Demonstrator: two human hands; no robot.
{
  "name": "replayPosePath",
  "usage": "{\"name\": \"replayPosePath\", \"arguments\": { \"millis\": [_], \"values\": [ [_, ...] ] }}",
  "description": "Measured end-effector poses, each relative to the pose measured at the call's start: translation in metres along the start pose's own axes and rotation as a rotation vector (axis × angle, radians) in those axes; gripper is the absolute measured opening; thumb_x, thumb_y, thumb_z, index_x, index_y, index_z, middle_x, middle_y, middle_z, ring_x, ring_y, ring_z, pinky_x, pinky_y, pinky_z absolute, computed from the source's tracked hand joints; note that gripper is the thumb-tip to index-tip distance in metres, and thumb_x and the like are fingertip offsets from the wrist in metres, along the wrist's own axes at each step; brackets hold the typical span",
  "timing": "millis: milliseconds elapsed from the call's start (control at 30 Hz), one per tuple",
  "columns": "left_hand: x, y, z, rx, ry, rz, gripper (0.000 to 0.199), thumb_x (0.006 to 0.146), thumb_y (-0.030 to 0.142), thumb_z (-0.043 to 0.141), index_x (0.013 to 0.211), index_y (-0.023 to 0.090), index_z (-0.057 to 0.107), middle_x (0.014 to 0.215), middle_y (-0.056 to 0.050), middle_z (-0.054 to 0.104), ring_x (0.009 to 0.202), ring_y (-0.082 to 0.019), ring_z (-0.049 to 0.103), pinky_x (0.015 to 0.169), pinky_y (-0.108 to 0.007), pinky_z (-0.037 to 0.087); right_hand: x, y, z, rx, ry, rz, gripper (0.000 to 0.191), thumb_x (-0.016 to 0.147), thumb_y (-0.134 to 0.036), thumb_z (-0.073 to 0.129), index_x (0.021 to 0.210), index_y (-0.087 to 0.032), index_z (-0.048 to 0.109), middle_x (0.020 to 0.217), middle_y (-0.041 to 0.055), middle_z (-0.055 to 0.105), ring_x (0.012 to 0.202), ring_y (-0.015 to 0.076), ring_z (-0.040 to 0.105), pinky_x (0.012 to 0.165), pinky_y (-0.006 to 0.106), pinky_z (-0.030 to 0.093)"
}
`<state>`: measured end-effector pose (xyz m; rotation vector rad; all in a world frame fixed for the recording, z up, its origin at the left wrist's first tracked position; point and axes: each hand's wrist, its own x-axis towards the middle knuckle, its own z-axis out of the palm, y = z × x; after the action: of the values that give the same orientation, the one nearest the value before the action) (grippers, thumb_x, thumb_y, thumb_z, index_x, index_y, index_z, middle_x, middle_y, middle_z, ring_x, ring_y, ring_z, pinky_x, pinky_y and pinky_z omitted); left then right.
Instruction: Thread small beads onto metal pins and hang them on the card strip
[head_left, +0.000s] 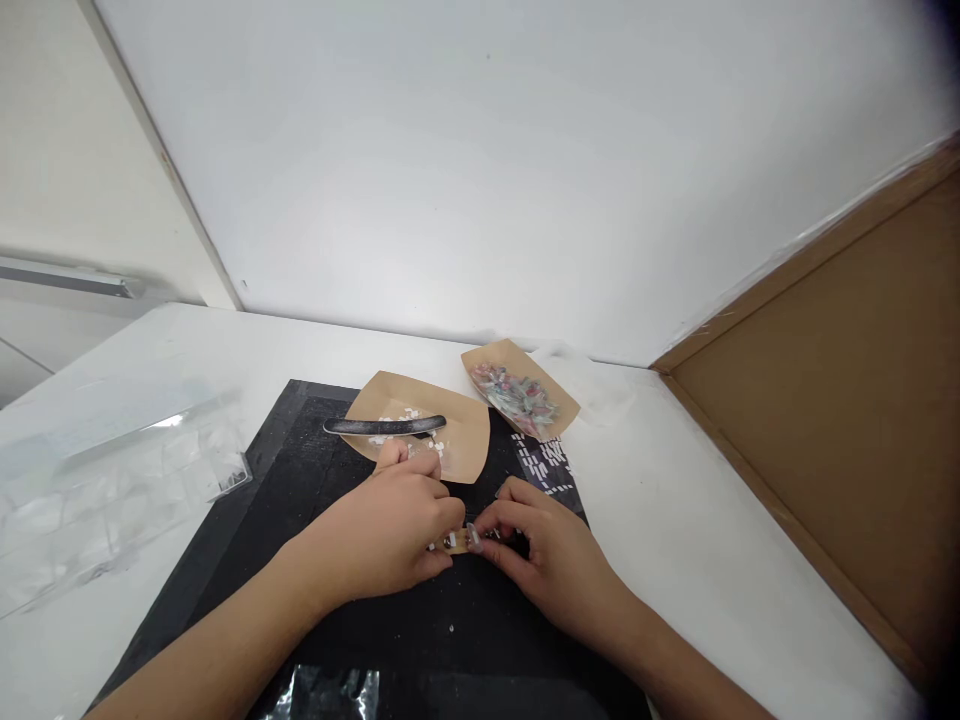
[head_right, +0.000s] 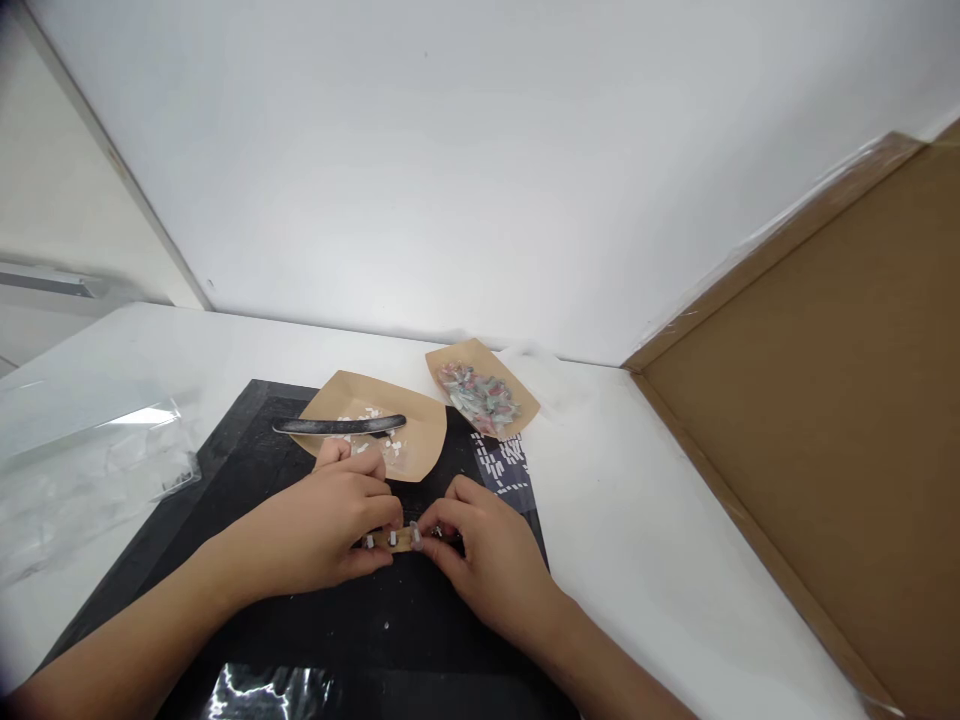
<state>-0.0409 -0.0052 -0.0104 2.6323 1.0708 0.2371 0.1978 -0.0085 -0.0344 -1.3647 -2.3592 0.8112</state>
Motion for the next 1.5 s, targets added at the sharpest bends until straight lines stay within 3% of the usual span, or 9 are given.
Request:
{"name": "replayPosePath", "arguments": {
  "millis": [1067,1233,1500],
  "values": [
    [-0.001,0.001,0.001,0.042,0.009,0.014,0.022,0.087,0.032,0.079,0.081,0.019,0.062,0.078,-0.001,0.068,0.099,-0.027,0.056,0.086,-0.043,0.029,0.002,0.005,0.002,0.051,-0.015,-0.022,0.011,0.094,-0.016,0.072,0.095,-0.027,0.074,0.096,0.0022,0.061,0.092,0.0207,0.061,0.08,0.034,0.05],
    [-0.002,0.001,0.002,0.017,0.026,0.015,0.024,0.086,0.037,0.082,0.087,0.02,0.066,0.084,-0.002,0.07,0.101,-0.028,0.056,0.088,-0.043,0.03,0.002,0.005,-0.001,0.044,-0.021,-0.035,0.009,0.092,-0.018,0.075,0.094,-0.026,0.073,0.095,0.0017,0.061,0.089,0.0197,0.061,0.079,0.034,0.05],
    [0.001,0.003,-0.001,-0.035,0.098,0.005,0.017,0.099,0.039,0.066,0.099,0.023,0.07,0.095,-0.003,0.07,0.1,-0.025,0.058,0.085,-0.041,0.03,-0.001,0.002,-0.015,-0.02,0.013,-0.084,0.022,0.085,-0.028,0.085,0.104,-0.028,0.072,0.105,0.0038,0.062,0.097,0.0228,0.062,0.084,0.037,0.053]
  ]
}}
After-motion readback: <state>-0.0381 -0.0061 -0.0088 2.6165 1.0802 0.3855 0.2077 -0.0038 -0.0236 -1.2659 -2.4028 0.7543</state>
